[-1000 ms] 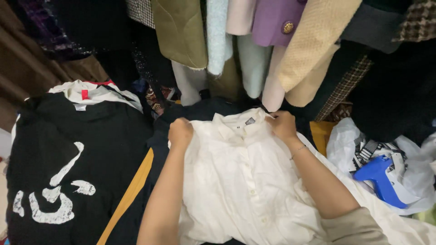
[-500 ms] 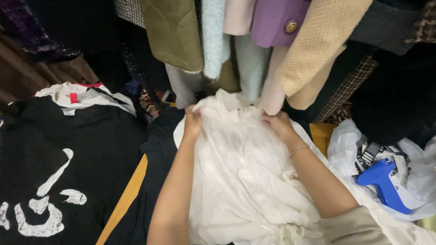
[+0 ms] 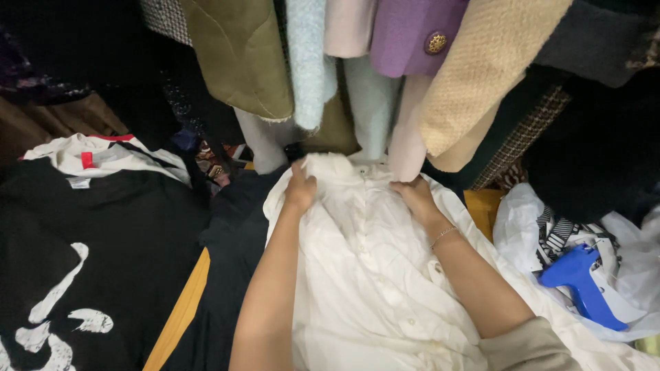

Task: The person buttons a white shirt laid out on a surface, then folds it. They then pick up a grey t-shirt, place it on the folded shirt, and use a blue stapler to attach a tag to the t-shirt.

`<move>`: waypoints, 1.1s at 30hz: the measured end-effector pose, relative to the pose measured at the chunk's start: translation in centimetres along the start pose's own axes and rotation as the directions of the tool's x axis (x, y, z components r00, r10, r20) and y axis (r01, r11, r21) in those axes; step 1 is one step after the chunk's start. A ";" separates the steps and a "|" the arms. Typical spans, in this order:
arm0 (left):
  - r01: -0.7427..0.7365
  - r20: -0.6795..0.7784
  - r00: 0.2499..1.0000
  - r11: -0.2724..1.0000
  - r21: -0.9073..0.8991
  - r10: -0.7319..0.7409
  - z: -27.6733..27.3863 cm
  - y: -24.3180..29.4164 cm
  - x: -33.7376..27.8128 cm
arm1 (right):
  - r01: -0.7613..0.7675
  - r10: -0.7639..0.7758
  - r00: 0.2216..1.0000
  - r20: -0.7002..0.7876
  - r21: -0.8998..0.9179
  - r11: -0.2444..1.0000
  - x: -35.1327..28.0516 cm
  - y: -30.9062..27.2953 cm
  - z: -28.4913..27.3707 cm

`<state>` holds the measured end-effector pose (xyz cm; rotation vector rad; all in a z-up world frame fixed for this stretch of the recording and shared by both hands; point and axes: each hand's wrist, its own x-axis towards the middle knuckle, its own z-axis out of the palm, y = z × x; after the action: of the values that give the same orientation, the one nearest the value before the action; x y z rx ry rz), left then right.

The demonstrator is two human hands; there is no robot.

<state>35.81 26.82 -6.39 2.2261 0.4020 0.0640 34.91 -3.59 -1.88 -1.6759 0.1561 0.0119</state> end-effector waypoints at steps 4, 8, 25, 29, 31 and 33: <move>-0.077 0.057 0.996 0.983 0.167 0.068 -2.9 6.4 -7.3 | -0.041 0.037 0.999 -0.038 -0.107 0.993 0.2 -0.5 0.3; -0.164 0.078 0.986 0.941 0.297 0.148 -2.9 8.6 -8.8 | 0.183 -0.182 0.983 0.021 -0.070 0.981 -0.3 -0.7 0.9; 0.031 -0.472 0.877 0.968 0.249 0.094 -8.2 -6.0 -8.1 | 0.420 0.147 0.857 0.494 -0.835 0.355 -9.2 -5.7 4.3; 0.167 -0.232 0.965 0.971 0.169 -0.125 -9.0 -8.1 -10.3 | 0.418 0.213 0.861 0.462 -0.881 0.222 -10.2 -5.9 5.3; 0.134 -0.128 0.985 0.982 0.132 -0.117 -8.5 -7.0 -11.5 | 0.408 0.204 0.870 0.449 -0.888 0.212 -10.6 -5.7 5.6; -0.004 -0.077 0.997 0.994 0.109 0.013 -7.4 -5.8 -12.2 | 0.394 0.185 0.884 0.430 -0.897 0.202 -10.8 -5.8 5.6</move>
<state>21.38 32.03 -5.01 2.3378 0.4479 0.1366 25.27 3.55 4.31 -2.9703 -0.4839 0.5246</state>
